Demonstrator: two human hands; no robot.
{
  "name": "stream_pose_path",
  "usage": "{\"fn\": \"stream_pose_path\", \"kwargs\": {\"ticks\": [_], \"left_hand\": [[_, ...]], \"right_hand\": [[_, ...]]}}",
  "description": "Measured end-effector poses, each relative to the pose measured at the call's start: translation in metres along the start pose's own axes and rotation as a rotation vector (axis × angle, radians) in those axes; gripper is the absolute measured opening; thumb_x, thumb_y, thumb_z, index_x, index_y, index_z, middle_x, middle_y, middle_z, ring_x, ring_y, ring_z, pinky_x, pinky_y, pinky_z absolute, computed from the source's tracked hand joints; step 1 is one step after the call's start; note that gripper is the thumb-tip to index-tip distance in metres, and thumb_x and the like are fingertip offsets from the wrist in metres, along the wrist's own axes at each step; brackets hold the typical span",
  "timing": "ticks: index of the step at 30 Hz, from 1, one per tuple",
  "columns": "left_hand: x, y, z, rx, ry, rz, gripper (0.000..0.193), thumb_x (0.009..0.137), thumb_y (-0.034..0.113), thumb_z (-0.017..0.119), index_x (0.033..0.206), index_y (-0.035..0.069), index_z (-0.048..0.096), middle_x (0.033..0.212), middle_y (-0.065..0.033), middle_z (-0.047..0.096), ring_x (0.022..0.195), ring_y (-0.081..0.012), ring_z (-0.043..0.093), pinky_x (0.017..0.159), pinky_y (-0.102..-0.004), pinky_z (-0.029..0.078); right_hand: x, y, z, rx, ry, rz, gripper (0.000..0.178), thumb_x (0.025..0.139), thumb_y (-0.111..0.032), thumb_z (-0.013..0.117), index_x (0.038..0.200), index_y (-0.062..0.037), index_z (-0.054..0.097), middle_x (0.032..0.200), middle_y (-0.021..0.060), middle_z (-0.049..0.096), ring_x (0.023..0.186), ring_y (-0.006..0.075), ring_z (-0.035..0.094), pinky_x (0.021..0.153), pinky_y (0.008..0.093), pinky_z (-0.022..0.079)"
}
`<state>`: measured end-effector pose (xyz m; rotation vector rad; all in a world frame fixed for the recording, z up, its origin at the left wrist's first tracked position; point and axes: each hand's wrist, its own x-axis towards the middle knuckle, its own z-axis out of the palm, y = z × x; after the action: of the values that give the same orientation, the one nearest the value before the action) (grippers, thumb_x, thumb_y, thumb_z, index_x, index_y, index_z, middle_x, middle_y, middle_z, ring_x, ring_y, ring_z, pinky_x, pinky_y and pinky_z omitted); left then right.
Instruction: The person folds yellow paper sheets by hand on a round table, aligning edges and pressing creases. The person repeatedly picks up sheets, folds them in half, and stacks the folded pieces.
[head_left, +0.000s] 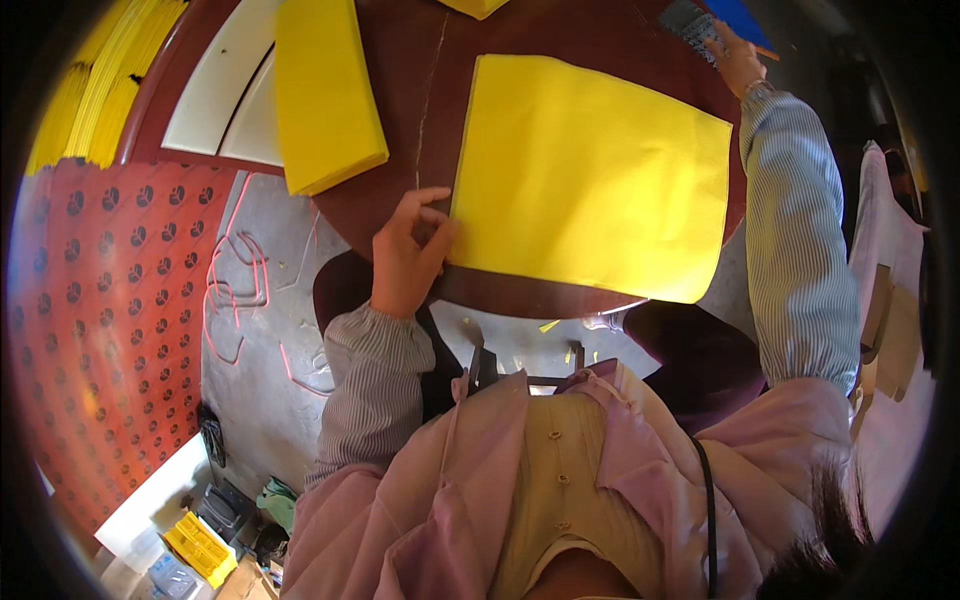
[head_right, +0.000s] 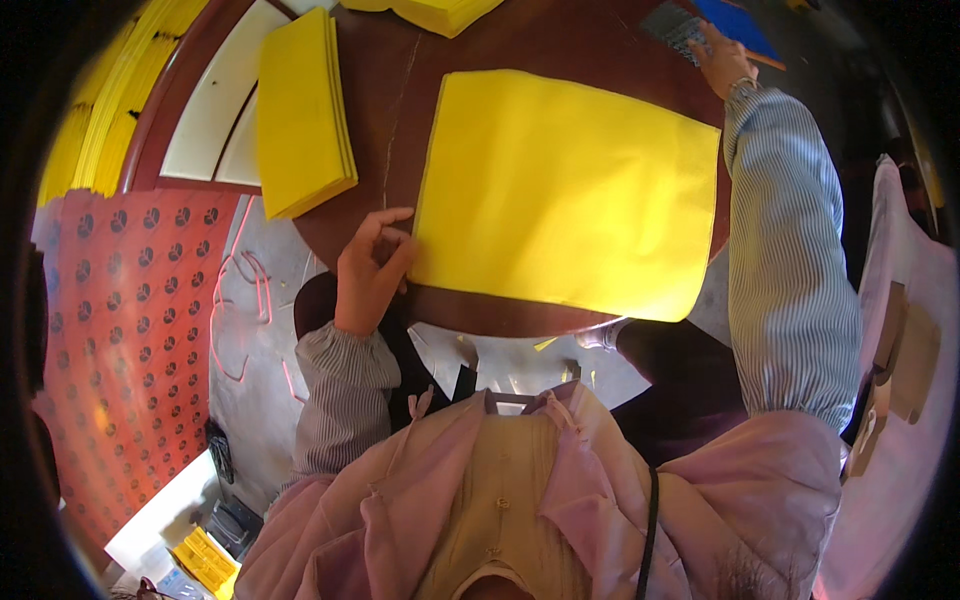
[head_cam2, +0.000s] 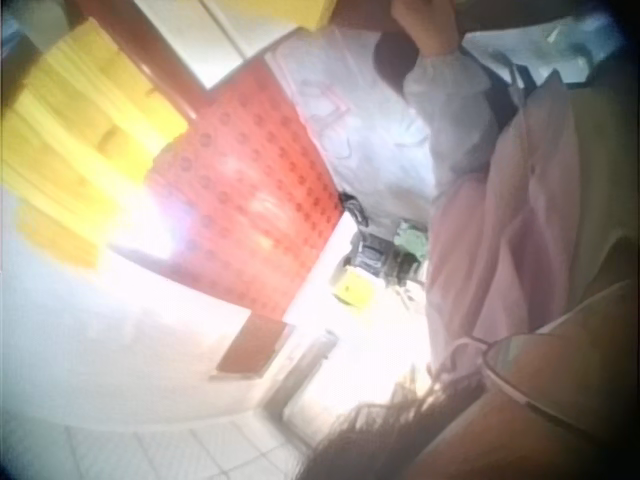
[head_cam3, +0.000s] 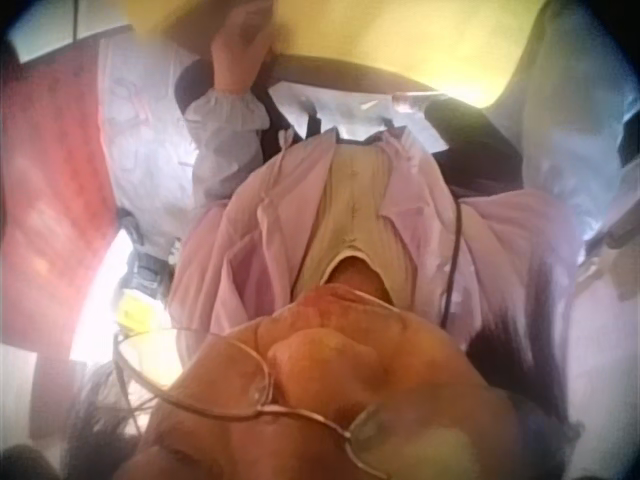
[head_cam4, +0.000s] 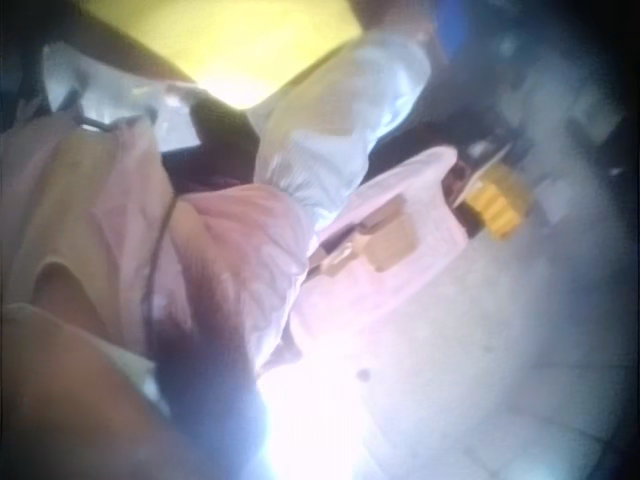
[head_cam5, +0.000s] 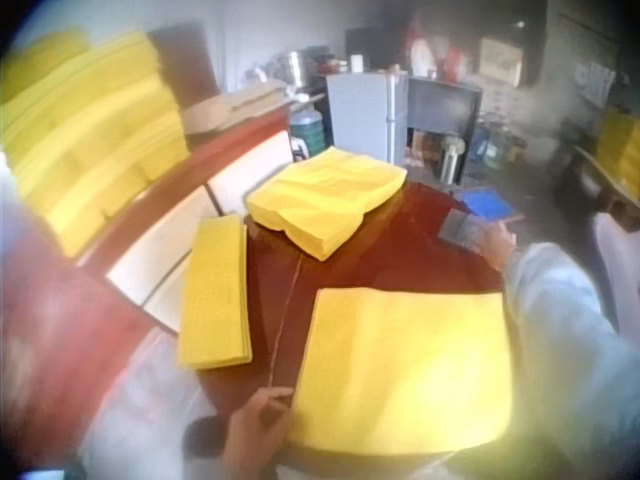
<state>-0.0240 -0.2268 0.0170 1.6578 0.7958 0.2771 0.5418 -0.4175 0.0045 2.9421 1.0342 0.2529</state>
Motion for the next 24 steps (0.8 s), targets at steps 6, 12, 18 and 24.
{"fn": "stream_pose_path", "kwargs": {"ticks": [6, 12, 18, 24], "left_hand": [[-0.002, -0.012, -0.002, 0.037, 0.036, 0.034, 0.034, 0.098, 0.003, 0.068, 0.131, -0.002, 0.063, 0.092, -0.0044, 0.072, 0.067, -0.0067, 0.063, 0.054, -0.0209, 0.048], [-0.009, -0.018, -0.003, -0.076, 0.019, -0.017, 0.036, 0.097, 0.003, 0.071, 0.132, -0.001, 0.063, 0.099, -0.0034, 0.071, 0.071, -0.007, 0.063, 0.056, -0.0199, 0.048], [-0.015, -0.024, -0.003, -0.02, 0.051, 0.018, 0.035, 0.096, 0.004, 0.071, 0.13, 0.005, 0.067, 0.099, -0.0035, 0.072, 0.074, -0.0102, 0.068, 0.058, -0.0229, 0.051], [-0.01, -0.036, -0.004, 0.019, 0.0, 0.106, 0.035, 0.1, 0.002, 0.065, 0.135, 0.006, 0.064, 0.104, -0.0015, 0.071, 0.075, -0.0079, 0.064, 0.057, -0.0198, 0.045]], "right_hand": [[-0.172, -0.025, -0.05, 0.849, 0.213, 0.04, 0.026, 0.099, -0.032, 0.076, 0.113, -0.0117, 0.083, 0.101, 0.0092, 0.08, 0.094, 0.0234, 0.076, 0.084, 0.0334, 0.059], [-0.349, -0.034, -0.051, 1.189, 0.243, 0.464, 0.017, 0.097, -0.022, 0.079, 0.098, -0.0056, 0.075, 0.094, -0.0005, 0.073, 0.085, 0.0126, 0.066, 0.084, 0.0266, 0.051], [-0.426, -0.059, -0.023, 1.681, 0.295, 0.713, 0.021, 0.101, -0.016, 0.071, 0.12, -0.009, 0.071, 0.12, 0.0032, 0.069, 0.11, 0.016, 0.065, 0.095, 0.0378, 0.052], [-0.435, -0.086, -0.023, 1.852, 0.227, 0.863, 0.026, 0.099, -0.012, 0.071, 0.125, -0.0092, 0.068, 0.121, 0.0039, 0.07, 0.11, 0.0175, 0.067, 0.095, 0.0373, 0.053]]}}
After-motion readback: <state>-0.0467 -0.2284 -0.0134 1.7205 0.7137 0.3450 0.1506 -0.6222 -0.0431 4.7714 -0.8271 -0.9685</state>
